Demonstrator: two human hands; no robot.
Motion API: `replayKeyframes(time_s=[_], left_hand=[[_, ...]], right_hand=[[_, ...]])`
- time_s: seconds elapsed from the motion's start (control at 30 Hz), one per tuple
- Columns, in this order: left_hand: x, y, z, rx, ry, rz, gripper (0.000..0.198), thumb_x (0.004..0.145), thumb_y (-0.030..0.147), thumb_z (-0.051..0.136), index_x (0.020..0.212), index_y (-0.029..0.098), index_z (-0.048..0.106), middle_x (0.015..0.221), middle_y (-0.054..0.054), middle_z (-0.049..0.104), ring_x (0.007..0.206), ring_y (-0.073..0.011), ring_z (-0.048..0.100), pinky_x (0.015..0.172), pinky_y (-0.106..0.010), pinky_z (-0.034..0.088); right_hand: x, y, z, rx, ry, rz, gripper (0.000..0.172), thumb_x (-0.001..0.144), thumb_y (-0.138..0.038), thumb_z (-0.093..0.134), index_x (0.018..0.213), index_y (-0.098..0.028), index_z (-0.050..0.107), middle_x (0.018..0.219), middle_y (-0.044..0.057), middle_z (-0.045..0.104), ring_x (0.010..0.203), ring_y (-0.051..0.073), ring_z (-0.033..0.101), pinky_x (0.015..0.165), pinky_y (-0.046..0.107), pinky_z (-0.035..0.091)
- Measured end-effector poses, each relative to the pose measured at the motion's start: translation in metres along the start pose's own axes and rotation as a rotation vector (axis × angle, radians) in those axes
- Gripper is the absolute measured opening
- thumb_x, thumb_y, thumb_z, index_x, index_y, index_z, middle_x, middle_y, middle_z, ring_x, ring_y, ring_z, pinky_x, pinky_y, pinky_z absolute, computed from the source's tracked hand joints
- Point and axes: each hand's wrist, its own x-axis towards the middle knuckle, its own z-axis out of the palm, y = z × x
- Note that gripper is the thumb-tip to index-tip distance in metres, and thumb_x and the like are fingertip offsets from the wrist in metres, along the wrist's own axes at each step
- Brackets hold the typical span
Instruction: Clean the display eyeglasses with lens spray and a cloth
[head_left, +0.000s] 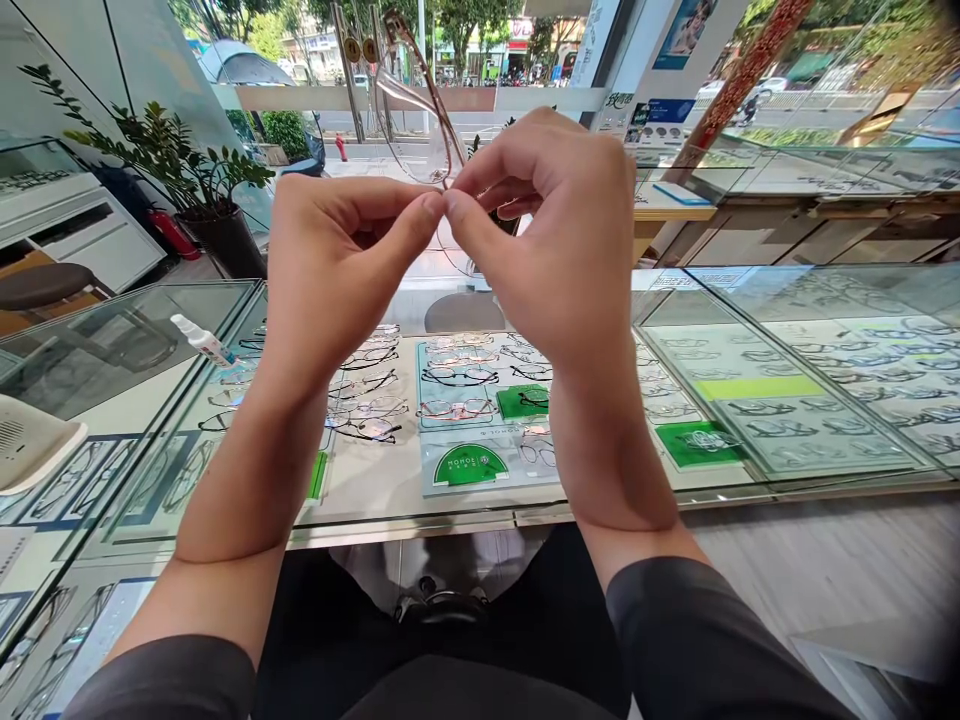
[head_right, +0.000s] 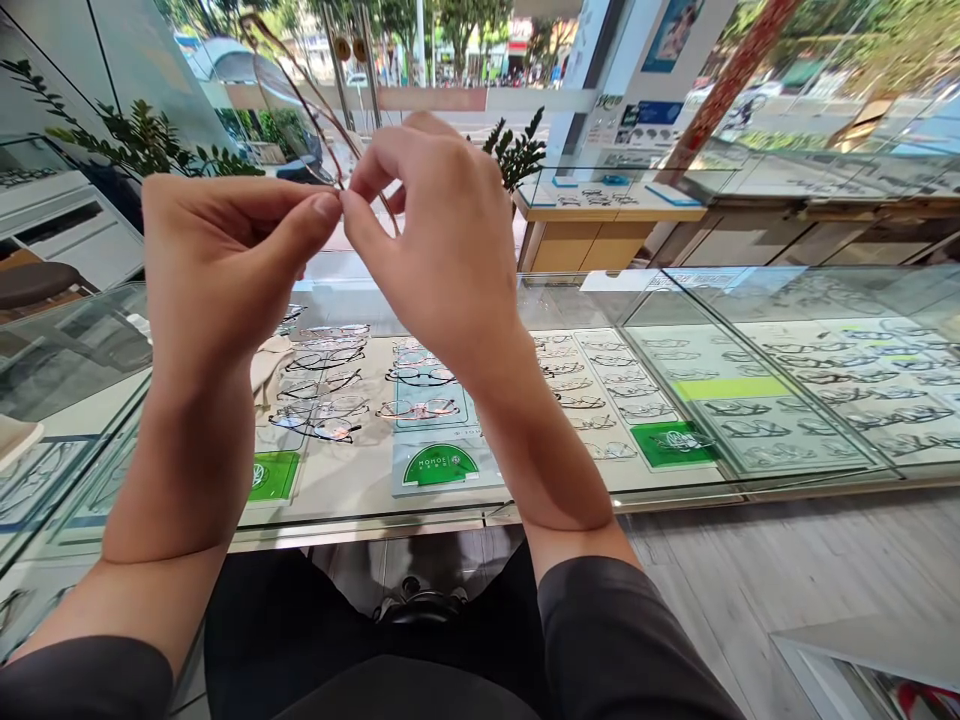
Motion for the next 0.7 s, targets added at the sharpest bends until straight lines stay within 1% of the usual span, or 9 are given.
replayKeyframes(time_s=[0.1,0.2,0.27,0.33,0.43,0.5,0.57,0.6,0.7], left_hand=[[0.001,-0.004,-0.001,-0.022,0.024,-0.023,0.014,0.089,0.028,0.089,0.077,0.02,0.089,0.053,0.005,0.042,0.055,-0.0062,0.028,0.049,-0.024,0.024],[0.002,-0.009,-0.004,-0.036,0.045,-0.04,0.023,0.086,0.041,0.095,0.081,0.019,0.089,0.054,0.004,0.052,0.052,-0.0053,0.032,0.05,-0.024,0.031],[0.003,-0.013,-0.007,-0.015,0.047,-0.05,0.026,0.083,0.044,0.097,0.085,0.019,0.09,0.057,0.003,0.059,0.053,-0.0047,0.034,0.05,-0.024,0.033],[0.004,-0.014,-0.011,0.022,0.056,-0.052,0.029,0.078,0.045,0.101,0.084,0.018,0.09,0.06,0.003,0.063,0.054,-0.0045,0.035,0.05,-0.024,0.03],[0.005,-0.01,-0.015,0.075,0.114,-0.021,0.029,0.075,0.041,0.102,0.078,0.017,0.087,0.056,0.003,0.058,0.055,-0.0055,0.035,0.051,-0.026,0.025],[0.004,-0.004,-0.018,0.131,0.124,-0.004,0.021,0.079,0.034,0.096,0.075,0.018,0.084,0.054,0.004,0.053,0.055,-0.0068,0.034,0.052,-0.028,0.024],[0.0,0.003,-0.02,0.202,0.073,-0.002,0.012,0.083,0.025,0.088,0.075,0.021,0.081,0.054,0.005,0.048,0.054,-0.0082,0.033,0.053,-0.031,0.024],[-0.003,0.007,-0.022,0.24,0.022,-0.015,0.009,0.084,0.022,0.084,0.075,0.022,0.08,0.054,0.005,0.047,0.054,-0.0092,0.032,0.054,-0.032,0.025],[-0.018,0.012,-0.024,0.315,-0.189,-0.065,0.007,0.084,0.023,0.077,0.078,0.024,0.08,0.056,0.004,0.046,0.055,-0.0116,0.034,0.058,-0.034,0.029]], right_hand=[[-0.003,-0.006,0.006,-0.137,0.045,-0.053,0.015,0.101,-0.036,0.072,0.086,-0.034,0.072,0.114,0.003,0.072,0.108,0.031,0.073,0.101,0.05,0.06],[-0.006,-0.01,0.01,-0.262,0.059,-0.083,0.015,0.102,-0.024,0.067,0.09,-0.033,0.07,0.117,0.004,0.073,0.108,0.029,0.071,0.095,0.044,0.06],[-0.008,-0.013,0.011,-0.285,0.037,-0.132,0.011,0.102,-0.022,0.066,0.096,-0.03,0.071,0.12,0.005,0.074,0.108,0.028,0.071,0.093,0.042,0.059],[-0.011,-0.016,0.008,-0.255,-0.014,-0.172,0.008,0.104,-0.025,0.065,0.101,-0.028,0.072,0.123,0.005,0.075,0.11,0.027,0.071,0.096,0.041,0.059],[-0.018,-0.022,-0.002,-0.197,-0.103,-0.167,0.008,0.105,-0.03,0.066,0.106,-0.031,0.074,0.125,0.002,0.077,0.113,0.027,0.072,0.102,0.042,0.059],[-0.021,-0.024,-0.011,-0.166,-0.107,-0.187,0.012,0.103,-0.024,0.065,0.1,-0.031,0.074,0.113,0.001,0.078,0.104,0.026,0.073,0.099,0.043,0.06],[-0.024,-0.021,-0.021,-0.118,-0.028,-0.235,0.019,0.099,-0.017,0.064,0.089,-0.03,0.074,0.097,0.001,0.077,0.093,0.024,0.072,0.091,0.041,0.061],[-0.025,-0.016,-0.026,-0.096,0.034,-0.25,0.022,0.098,-0.016,0.064,0.084,-0.029,0.074,0.091,0.001,0.076,0.088,0.023,0.071,0.088,0.04,0.06],[-0.028,0.011,-0.036,-0.055,0.207,-0.209,0.022,0.099,-0.02,0.064,0.083,-0.029,0.077,0.089,0.004,0.076,0.084,0.023,0.069,0.085,0.04,0.058]])
